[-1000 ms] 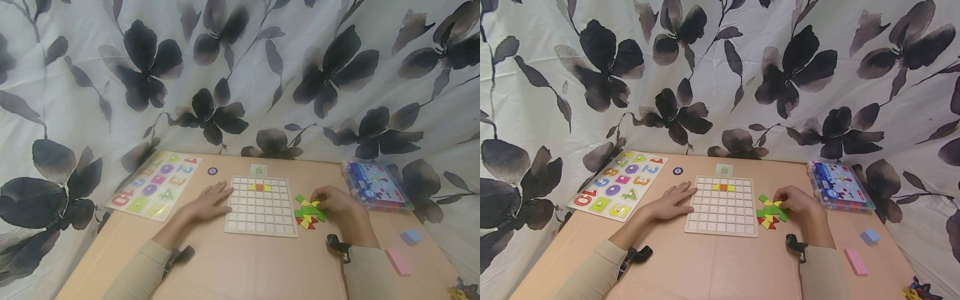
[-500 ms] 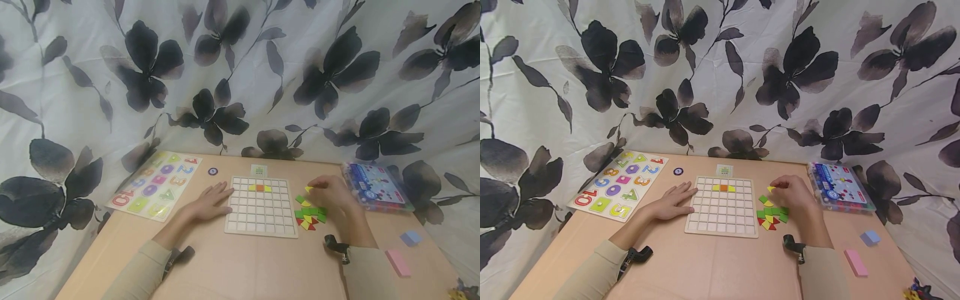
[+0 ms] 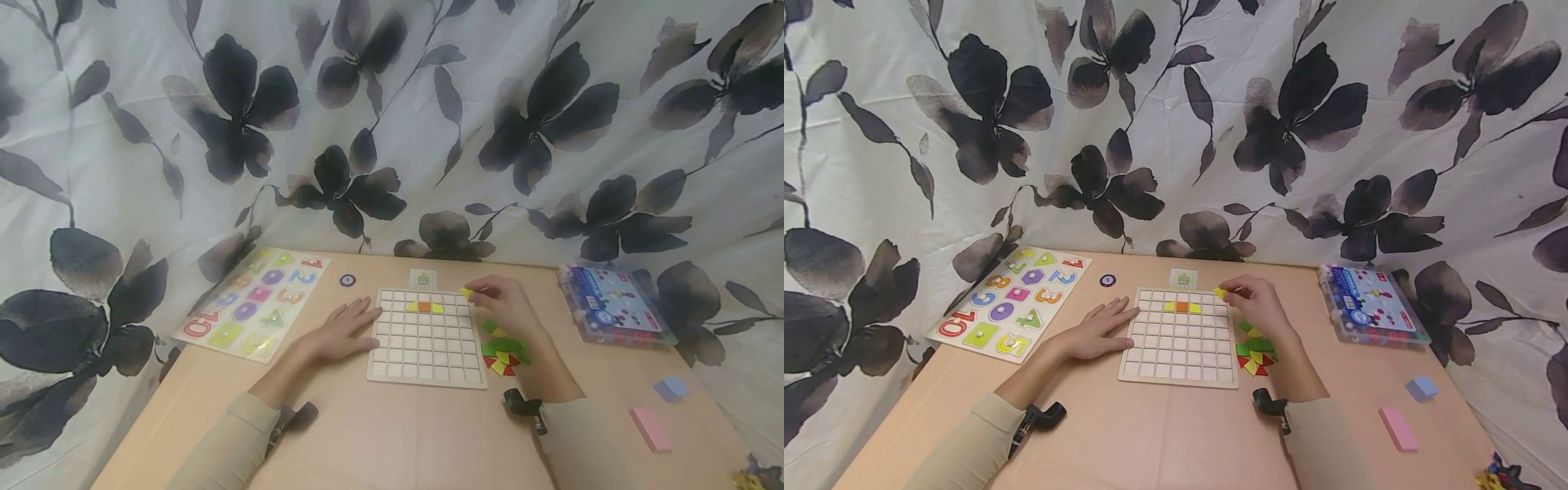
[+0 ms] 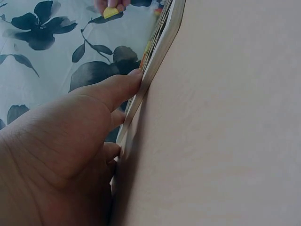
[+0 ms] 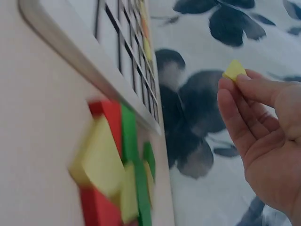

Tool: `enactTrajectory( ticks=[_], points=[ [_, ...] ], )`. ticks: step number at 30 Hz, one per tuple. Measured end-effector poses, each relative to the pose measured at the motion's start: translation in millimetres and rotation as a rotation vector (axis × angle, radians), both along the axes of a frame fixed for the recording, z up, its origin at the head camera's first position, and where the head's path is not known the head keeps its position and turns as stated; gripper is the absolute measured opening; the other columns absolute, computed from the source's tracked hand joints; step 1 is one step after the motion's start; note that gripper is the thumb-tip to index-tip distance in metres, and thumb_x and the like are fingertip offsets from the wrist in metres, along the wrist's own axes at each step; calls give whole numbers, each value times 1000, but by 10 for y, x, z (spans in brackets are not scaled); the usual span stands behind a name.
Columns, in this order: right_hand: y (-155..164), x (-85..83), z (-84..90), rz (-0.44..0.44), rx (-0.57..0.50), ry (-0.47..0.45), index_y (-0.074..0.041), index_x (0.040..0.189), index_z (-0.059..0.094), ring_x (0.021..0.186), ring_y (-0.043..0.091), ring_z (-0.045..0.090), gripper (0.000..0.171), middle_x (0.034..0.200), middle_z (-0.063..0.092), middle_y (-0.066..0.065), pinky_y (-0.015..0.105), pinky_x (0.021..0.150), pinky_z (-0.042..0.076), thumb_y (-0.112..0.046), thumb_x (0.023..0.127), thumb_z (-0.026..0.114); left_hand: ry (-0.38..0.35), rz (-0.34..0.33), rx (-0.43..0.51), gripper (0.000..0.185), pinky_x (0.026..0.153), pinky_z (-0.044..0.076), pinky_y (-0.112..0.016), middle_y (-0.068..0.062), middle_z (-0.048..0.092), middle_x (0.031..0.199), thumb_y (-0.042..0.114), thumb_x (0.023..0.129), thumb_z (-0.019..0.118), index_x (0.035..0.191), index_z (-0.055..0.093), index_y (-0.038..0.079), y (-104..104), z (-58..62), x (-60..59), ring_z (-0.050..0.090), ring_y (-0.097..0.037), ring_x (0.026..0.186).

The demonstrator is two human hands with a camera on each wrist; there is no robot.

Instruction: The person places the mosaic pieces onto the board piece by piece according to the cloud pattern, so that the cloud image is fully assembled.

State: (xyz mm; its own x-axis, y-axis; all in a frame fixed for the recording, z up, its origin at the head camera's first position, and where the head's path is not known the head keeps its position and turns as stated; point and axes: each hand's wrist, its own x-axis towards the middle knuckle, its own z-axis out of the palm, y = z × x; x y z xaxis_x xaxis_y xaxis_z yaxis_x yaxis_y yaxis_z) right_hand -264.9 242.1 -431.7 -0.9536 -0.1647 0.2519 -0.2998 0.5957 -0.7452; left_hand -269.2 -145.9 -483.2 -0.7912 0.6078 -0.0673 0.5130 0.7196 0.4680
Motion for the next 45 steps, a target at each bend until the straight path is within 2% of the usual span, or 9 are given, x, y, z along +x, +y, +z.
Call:
enactTrajectory(
  ticks=[2,9,16,22,32,41,45],
  points=[
    [-89,3,0,17,-7,-17,-14,119,77,99,23,74,20,119,74,4,37,87,62,-14,99,72,-1,0,-3,78,132,3,-58,-15,8,176,59,102,55,167,27,24,1,-4,-1,4,-34,164],
    [-346,26,11,51,-43,-41,-9,117,78,101,25,74,19,118,73,7,42,93,61,-8,99,70,12,-13,7,78,132,3,-58,-14,8,176,62,102,53,167,27,26,31,-49,-33,4,-34,164],
    [-606,-36,-46,96,-86,-38,-2,112,77,97,25,72,17,115,75,10,28,83,61,-3,96,73,-6,-13,5,79,132,1,-57,-13,6,176,62,102,53,167,25,27,46,-39,-40,3,-32,164],
    [-827,-99,-130,101,-32,-28,-5,109,79,98,23,70,15,112,77,8,33,86,58,-3,94,74,-9,-13,-6,79,132,1,-56,-12,5,176,62,102,52,167,24,27,45,-44,-43,2,-31,164],
    [-1077,-159,-273,119,-30,-9,-7,106,81,97,20,70,14,107,78,4,35,85,59,-4,93,76,-3,-15,-2,79,132,1,-56,-12,6,176,62,102,51,167,25,27,47,-61,-62,2,-31,164],
    [-1210,-184,-384,156,1,-49,-10,108,82,95,16,68,16,103,76,-2,37,87,58,-4,93,76,-4,-12,-4,78,131,2,-58,-15,7,176,60,103,52,167,26,24,28,14,-8,4,-35,163],
    [-1233,-193,-425,178,32,-34,-11,107,82,96,15,68,17,103,77,-3,38,90,58,-4,94,75,-7,-4,-4,77,131,2,-58,-15,8,176,58,103,53,167,27,23,9,39,13,4,-35,163]
  ],
)
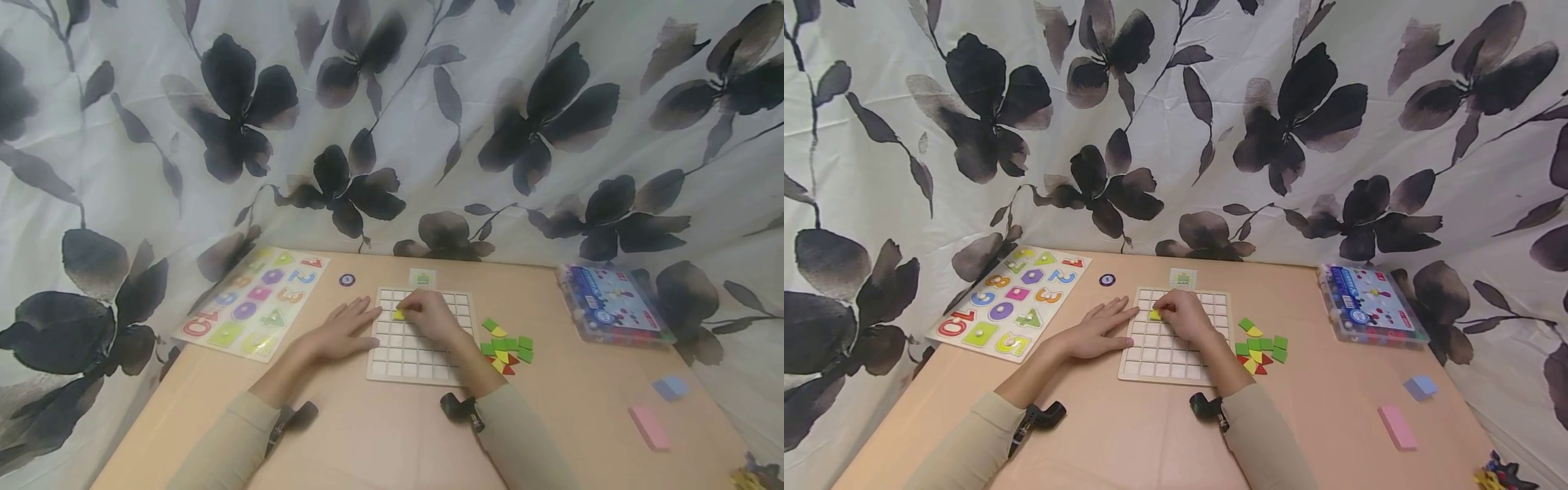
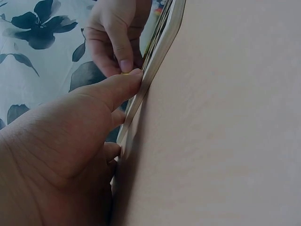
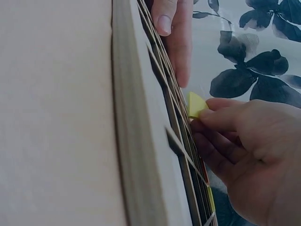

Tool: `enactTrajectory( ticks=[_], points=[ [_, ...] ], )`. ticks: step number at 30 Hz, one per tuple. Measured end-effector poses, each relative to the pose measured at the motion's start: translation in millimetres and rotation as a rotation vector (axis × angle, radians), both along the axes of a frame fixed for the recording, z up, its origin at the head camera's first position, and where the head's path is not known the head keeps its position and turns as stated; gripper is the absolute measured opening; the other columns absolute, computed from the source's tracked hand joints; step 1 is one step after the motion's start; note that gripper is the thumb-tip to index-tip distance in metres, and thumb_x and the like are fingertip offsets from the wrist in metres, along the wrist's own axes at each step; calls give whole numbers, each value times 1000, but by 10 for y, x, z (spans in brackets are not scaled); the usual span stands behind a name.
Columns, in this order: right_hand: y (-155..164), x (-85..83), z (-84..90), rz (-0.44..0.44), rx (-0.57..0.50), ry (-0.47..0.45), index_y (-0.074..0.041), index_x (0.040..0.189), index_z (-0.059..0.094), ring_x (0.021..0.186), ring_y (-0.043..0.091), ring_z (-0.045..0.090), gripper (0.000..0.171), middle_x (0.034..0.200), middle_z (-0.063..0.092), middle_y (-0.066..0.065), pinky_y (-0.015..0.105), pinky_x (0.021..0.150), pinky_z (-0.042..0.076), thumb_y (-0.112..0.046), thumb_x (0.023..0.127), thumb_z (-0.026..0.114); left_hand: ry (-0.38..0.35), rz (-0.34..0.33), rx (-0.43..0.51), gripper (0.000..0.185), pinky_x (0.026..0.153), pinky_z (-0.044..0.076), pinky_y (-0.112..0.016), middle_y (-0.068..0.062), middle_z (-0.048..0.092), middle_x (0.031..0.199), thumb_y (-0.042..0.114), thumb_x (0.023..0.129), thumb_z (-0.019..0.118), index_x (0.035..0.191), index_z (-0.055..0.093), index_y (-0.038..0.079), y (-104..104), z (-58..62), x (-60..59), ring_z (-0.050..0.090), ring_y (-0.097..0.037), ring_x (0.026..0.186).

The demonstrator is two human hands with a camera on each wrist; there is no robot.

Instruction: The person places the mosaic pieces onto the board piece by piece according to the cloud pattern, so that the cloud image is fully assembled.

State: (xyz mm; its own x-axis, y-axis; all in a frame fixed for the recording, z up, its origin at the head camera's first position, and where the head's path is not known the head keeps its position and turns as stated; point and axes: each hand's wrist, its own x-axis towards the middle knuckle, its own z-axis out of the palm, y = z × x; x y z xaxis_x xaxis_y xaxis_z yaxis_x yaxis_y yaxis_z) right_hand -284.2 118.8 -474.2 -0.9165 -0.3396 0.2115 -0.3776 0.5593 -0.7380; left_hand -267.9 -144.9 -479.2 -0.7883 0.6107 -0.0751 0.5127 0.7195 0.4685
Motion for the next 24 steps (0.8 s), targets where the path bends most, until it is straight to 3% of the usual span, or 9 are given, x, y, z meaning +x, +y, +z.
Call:
enactTrajectory(
  ticks=[9,19,24],
  points=[
    [-31,-9,-25,33,93,27,-12,110,82,94,13,65,21,102,75,-2,34,88,57,-2,93,74,-4,2,14,76,131,1,-59,-16,8,175,56,103,54,166,28,22,-17,1,1,4,-35,163],
    [-41,37,6,40,155,-50,-12,120,78,97,14,59,24,108,65,-2,33,89,56,-7,98,70,-3,2,12,77,131,1,-58,-14,7,176,58,103,53,167,27,24,-20,-19,-6,4,-34,164],
    [-47,47,27,46,201,-37,-10,122,78,95,14,58,25,109,66,0,33,87,55,-8,99,69,2,0,12,77,131,2,-59,-15,7,176,58,103,54,166,27,23,-9,-7,8,4,-35,163]
  ],
)
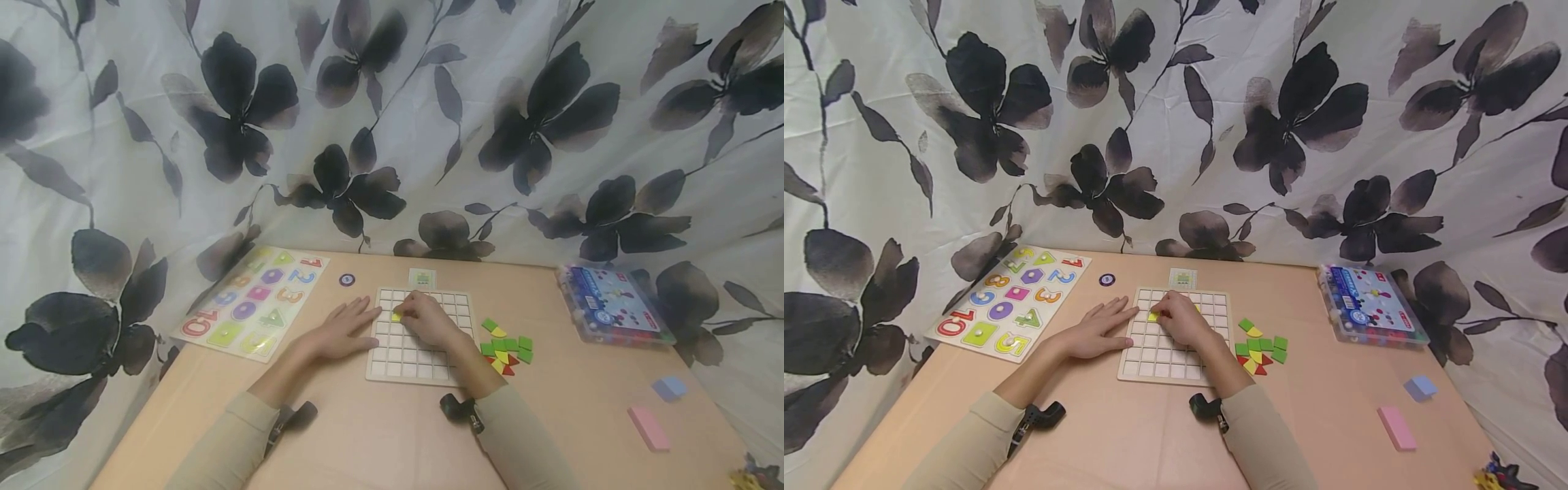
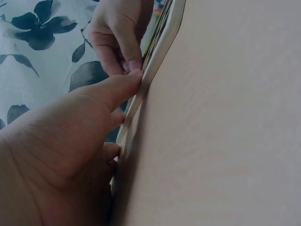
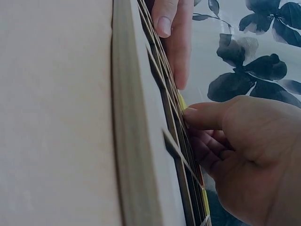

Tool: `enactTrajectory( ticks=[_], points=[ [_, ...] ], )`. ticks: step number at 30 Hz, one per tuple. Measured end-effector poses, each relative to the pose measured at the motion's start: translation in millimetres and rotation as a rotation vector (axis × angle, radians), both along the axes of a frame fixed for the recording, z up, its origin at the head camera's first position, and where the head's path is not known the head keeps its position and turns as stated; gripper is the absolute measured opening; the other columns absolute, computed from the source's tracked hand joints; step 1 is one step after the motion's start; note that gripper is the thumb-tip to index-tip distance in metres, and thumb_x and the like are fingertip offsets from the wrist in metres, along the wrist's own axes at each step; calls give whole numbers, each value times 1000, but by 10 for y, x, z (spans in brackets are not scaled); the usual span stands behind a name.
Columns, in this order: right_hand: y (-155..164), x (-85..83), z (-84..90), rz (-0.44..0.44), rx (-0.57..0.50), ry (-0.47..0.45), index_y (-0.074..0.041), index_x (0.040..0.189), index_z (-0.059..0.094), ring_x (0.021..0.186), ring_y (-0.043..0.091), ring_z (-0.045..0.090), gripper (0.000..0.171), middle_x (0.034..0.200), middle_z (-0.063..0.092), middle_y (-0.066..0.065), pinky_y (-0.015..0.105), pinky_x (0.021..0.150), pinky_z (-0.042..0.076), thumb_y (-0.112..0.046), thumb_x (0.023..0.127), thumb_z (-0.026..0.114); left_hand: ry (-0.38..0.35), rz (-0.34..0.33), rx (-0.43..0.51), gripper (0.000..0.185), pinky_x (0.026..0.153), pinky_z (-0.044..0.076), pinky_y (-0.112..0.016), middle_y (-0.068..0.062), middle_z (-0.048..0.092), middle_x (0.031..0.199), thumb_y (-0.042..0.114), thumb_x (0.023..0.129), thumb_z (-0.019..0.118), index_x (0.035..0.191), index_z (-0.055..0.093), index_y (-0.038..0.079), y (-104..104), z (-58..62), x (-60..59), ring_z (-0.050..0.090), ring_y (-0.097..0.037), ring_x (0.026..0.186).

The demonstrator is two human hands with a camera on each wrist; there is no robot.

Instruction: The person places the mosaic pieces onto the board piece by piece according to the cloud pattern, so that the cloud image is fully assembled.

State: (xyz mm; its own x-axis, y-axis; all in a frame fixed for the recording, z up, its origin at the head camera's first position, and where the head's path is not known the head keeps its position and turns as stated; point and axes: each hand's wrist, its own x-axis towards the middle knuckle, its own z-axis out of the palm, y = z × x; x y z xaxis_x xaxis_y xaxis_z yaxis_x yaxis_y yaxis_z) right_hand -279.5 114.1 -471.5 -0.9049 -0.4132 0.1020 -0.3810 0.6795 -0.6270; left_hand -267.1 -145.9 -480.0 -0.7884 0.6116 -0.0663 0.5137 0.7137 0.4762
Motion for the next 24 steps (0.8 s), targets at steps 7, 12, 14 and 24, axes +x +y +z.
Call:
enactTrajectory(
  ticks=[7,12,14,24],
  points=[
    [-10,0,15,9,16,-7,-9,126,76,96,14,58,27,111,65,1,33,87,54,-8,100,68,4,0,6,76,131,2,-60,-17,9,175,56,103,54,166,30,20,3,2,0,5,-38,163],
    [43,3,88,-1,-18,-2,-9,130,73,97,15,60,31,114,67,3,35,86,55,-12,99,69,2,-1,-2,76,131,2,-60,-16,8,175,55,103,54,166,28,21,-1,12,4,5,-37,163],
    [93,10,162,-12,-49,8,-9,131,72,98,17,61,33,117,68,6,36,86,56,-13,99,71,-1,0,-5,77,131,2,-59,-16,8,175,56,103,54,166,27,22,-4,16,3,4,-36,163],
    [540,123,559,-100,-149,68,-13,132,71,107,23,65,34,131,69,8,40,91,58,-22,99,73,-5,5,0,78,131,2,-58,-15,8,176,58,102,54,167,27,24,-5,1,-4,3,-35,163]
  ],
)
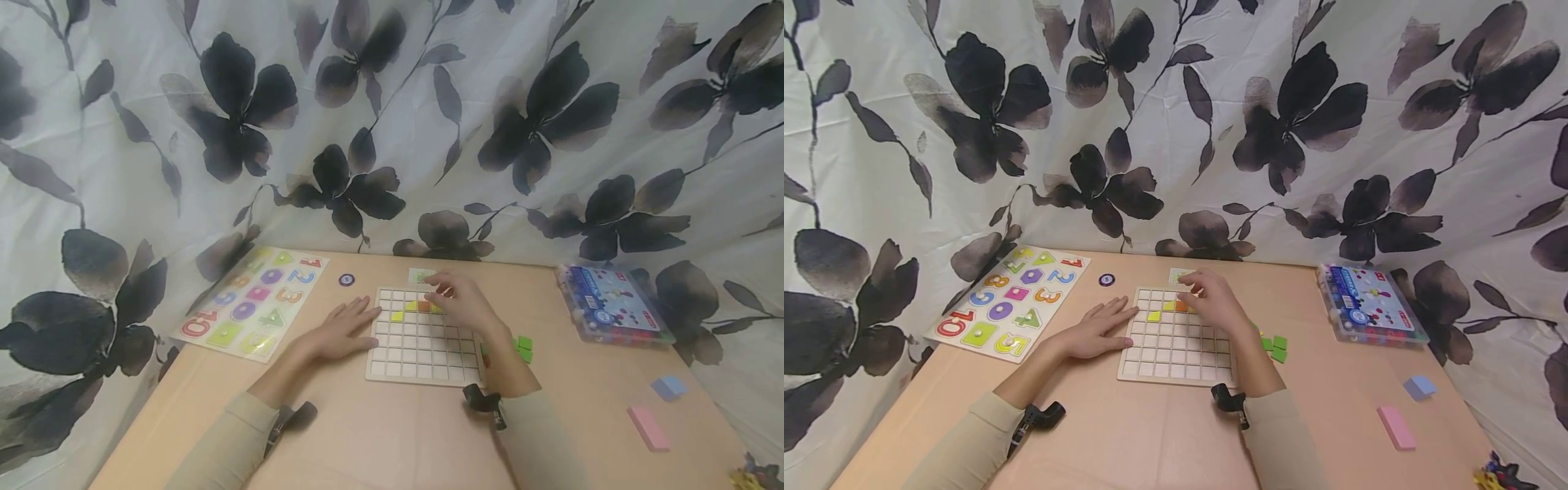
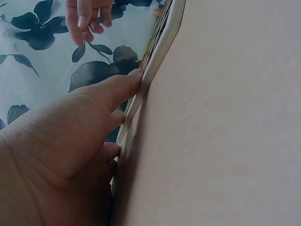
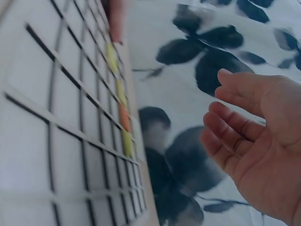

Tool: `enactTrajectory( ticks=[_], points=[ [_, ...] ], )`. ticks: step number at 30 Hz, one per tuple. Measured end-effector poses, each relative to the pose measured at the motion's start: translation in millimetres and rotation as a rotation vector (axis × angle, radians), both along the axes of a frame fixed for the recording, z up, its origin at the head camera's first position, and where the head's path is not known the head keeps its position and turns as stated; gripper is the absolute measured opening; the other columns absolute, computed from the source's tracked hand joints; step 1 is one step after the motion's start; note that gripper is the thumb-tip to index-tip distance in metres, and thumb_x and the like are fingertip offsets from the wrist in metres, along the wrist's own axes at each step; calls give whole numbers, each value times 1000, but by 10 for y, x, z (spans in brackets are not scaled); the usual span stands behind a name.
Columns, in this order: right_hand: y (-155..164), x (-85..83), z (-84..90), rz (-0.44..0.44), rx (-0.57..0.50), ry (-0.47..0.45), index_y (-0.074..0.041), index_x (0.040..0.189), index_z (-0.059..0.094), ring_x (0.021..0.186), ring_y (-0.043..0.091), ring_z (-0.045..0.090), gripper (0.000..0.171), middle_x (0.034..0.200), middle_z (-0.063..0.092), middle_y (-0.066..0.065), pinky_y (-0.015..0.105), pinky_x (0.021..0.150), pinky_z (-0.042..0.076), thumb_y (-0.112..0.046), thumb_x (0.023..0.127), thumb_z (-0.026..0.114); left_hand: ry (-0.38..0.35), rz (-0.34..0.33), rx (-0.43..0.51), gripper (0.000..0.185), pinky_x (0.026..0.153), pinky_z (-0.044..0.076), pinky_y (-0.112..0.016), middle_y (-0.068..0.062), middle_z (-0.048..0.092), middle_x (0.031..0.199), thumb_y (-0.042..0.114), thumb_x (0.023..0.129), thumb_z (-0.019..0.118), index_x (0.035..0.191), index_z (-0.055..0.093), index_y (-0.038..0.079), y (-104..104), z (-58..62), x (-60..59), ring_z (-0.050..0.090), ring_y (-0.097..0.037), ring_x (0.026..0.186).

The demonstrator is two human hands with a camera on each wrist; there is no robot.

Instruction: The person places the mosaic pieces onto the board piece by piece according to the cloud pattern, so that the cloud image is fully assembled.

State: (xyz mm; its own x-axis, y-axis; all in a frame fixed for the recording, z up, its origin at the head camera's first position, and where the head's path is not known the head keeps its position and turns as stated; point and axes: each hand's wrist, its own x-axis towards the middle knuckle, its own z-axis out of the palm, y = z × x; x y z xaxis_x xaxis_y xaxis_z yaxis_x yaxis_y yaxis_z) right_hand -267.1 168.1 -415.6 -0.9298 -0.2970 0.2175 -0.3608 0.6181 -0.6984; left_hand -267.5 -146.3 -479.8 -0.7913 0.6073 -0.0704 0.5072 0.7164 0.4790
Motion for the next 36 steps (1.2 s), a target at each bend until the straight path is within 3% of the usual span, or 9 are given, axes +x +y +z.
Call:
enactTrajectory(
  ticks=[7,20,26,31,36],
  points=[
    [348,30,97,-50,7,-7,-14,136,68,110,24,66,36,132,70,7,47,97,55,-20,101,71,16,-3,-2,78,131,3,-60,-16,9,175,58,102,55,166,29,22,14,-11,-9,6,-37,163],
    [909,-76,-50,-83,45,-44,-7,135,68,107,28,66,37,133,69,16,49,99,55,-14,99,71,14,0,-13,79,131,2,-58,-14,8,175,60,102,54,166,28,23,20,-16,-12,5,-34,163],
    [1013,-38,-96,-141,79,-145,-10,136,68,109,30,62,36,130,69,13,49,98,54,-15,100,68,27,-5,-6,78,131,3,-59,-16,9,175,59,102,54,166,29,21,18,3,1,5,-36,163],
    [1071,-4,-159,-193,106,-246,-15,136,68,110,30,58,35,123,67,8,40,89,52,-19,101,66,29,-6,-9,78,131,3,-59,-16,9,175,59,102,54,166,29,21,17,-3,0,5,-36,163],
    [1129,-5,-221,-178,125,-300,-13,129,72,103,29,58,30,115,67,9,35,82,51,-19,99,70,31,-5,-13,78,131,4,-60,-16,9,175,58,102,55,166,29,22,15,-26,-12,5,-36,163]
  ],
)
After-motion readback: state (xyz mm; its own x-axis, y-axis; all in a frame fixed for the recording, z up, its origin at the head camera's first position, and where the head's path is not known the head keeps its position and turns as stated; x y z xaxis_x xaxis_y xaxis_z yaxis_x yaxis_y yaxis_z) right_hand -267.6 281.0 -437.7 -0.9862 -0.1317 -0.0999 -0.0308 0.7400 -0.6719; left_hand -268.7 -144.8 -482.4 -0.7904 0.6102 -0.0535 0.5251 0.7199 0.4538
